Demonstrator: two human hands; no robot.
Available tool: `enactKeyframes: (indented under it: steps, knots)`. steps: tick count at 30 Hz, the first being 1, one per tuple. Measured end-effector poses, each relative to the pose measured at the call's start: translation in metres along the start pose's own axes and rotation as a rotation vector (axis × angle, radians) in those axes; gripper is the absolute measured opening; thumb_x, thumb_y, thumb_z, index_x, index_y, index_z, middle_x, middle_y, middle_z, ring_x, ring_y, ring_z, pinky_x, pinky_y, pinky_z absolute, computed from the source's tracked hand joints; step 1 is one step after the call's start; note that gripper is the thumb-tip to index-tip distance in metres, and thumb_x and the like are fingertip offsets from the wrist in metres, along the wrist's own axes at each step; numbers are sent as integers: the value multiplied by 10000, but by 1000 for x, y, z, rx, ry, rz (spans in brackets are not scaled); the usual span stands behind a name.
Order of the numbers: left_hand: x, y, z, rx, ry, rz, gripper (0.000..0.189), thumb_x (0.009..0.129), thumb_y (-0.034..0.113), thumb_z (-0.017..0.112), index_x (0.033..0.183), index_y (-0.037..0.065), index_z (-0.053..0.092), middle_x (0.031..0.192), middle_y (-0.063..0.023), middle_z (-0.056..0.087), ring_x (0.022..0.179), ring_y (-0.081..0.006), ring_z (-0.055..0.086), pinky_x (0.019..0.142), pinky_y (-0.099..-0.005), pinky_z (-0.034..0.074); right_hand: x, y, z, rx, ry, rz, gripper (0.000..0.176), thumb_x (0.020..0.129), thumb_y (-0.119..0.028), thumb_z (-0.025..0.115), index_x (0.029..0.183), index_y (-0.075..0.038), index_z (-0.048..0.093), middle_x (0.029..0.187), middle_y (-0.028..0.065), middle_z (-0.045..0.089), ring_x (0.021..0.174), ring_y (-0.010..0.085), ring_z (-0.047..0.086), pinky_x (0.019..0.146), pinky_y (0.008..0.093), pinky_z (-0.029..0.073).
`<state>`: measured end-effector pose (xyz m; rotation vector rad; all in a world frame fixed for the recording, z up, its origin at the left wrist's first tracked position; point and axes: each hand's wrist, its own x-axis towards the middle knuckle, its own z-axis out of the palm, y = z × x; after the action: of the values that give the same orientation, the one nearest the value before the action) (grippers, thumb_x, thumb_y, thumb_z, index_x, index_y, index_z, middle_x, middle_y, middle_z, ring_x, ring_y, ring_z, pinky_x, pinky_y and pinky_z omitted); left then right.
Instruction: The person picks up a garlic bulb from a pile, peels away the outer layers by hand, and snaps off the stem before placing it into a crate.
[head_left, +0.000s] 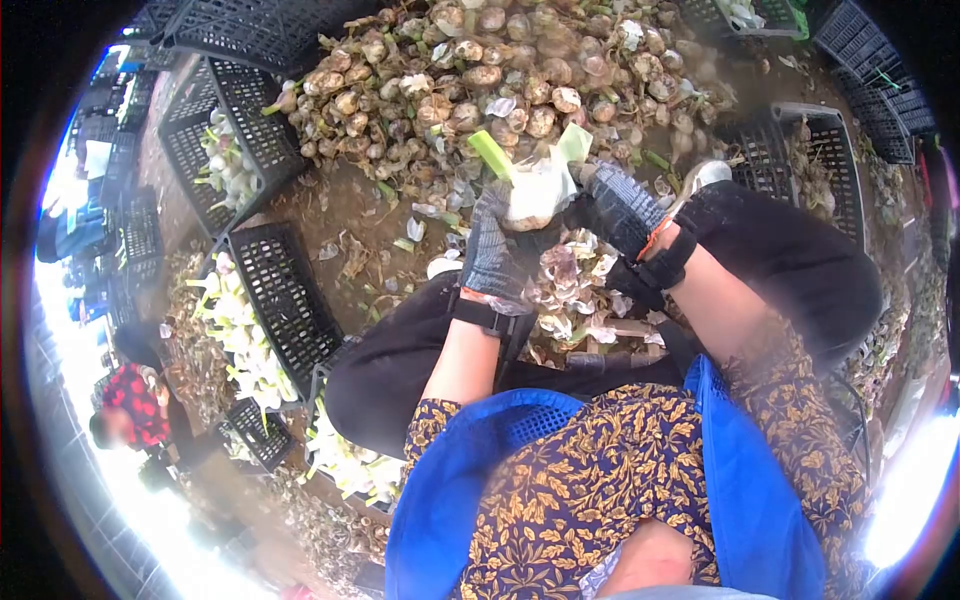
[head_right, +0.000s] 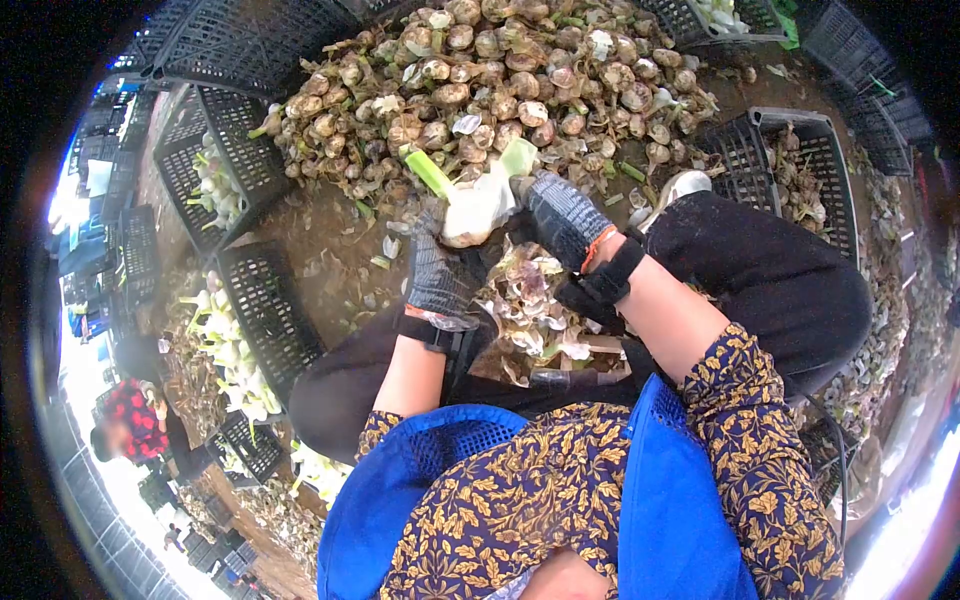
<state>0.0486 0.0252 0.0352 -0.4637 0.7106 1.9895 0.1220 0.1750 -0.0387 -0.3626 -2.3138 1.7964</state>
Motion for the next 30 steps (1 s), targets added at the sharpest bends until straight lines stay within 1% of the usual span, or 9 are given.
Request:
enactKeyframes:
  steps: [1, 10, 12, 14, 18, 20, 24, 26, 30]
  knots:
    - [7, -4, -7, 15, 42, 2, 410, 797, 318, 513, 1078, 21, 478, 998, -109, 563, 849, -228, 579, 683, -344, 515, 1, -51, 1, 670, 124, 533, 245, 872, -176, 411, 819, 29, 533, 636, 119, 543, 559, 207, 534, 523, 318, 424]
    - [9, -6, -3, 515, 266, 44, 376, 846, 381, 466, 1049, 66, 500, 903, -89, 593, 718, -168, 596, 523, -283, 513, -6, -74, -12, -200, 24, 148, 198, 832, -156, 444, 853, 18, 537, 764, 190, 570, 699, 309, 571, 627, 365, 467]
    - [10, 0, 0, 287, 261, 38, 350, 844, 357, 473, 1014, 54, 513, 885, -84, 594, 722, -174, 594, 528, -292, 522, -4, -90, -12, 1035, 224, 624, 177, 865, -152, 418, 909, -13, 516, 795, 78, 566, 645, 180, 547, 621, 310, 473]
    - [14, 11, 10, -110, 184, -31, 317, 834, 298, 468, 991, 29, 524, 874, -87, 596, 737, -176, 596, 600, -321, 529, -1, -92, -23, 1467, 354, 535, 183, 862, -136, 425, 961, 4, 489, 806, 92, 565, 664, 200, 553, 638, 325, 487]
    - [4, 19, 14, 3, 103, 126, 302, 827, 272, 465, 951, 6, 539, 852, -98, 603, 730, -189, 601, 620, -313, 525, -4, -62, -57, 1221, 314, 552, 212, 858, -226, 424, 825, -39, 519, 764, 121, 590, 685, 281, 576, 648, 393, 480]
    - [10, 17, 3, -43, 130, 172, 305, 825, 271, 470, 937, -3, 542, 843, -103, 606, 727, -192, 602, 627, -314, 524, -11, -53, -63, -367, -144, 359, 341, 824, -331, 468, 932, -18, 547, 796, 161, 617, 739, 326, 591, 704, 387, 471]
    - [16, 14, -31, 406, 218, 385, 441, 837, 389, 464, 970, -28, 523, 820, -134, 603, 726, -227, 606, 661, -316, 522, -32, -38, -46, -1119, -89, 210, 638, 737, -442, 515, 1188, -3, 411, 1265, 265, 337, 1115, 376, 419, 922, 393, 360]
    - [38, 17, -59, 118, 0, 189, 483, 846, 424, 447, 996, -31, 509, 812, -144, 595, 729, -235, 604, 671, -305, 521, -24, -52, -37, -962, 118, -20, 618, 727, -449, 553, 1145, -5, 448, 1166, 243, 449, 1049, 335, 491, 889, 378, 391]
    - [-1, 12, -9, 820, 233, 533, 426, 890, 362, 406, 1050, -22, 496, 975, -134, 562, 841, -171, 559, 716, -292, 486, -8, -103, -14, -277, 19, 162, 554, 728, -446, 591, 1054, -7, 504, 967, 171, 566, 882, 237, 566, 780, 333, 442]
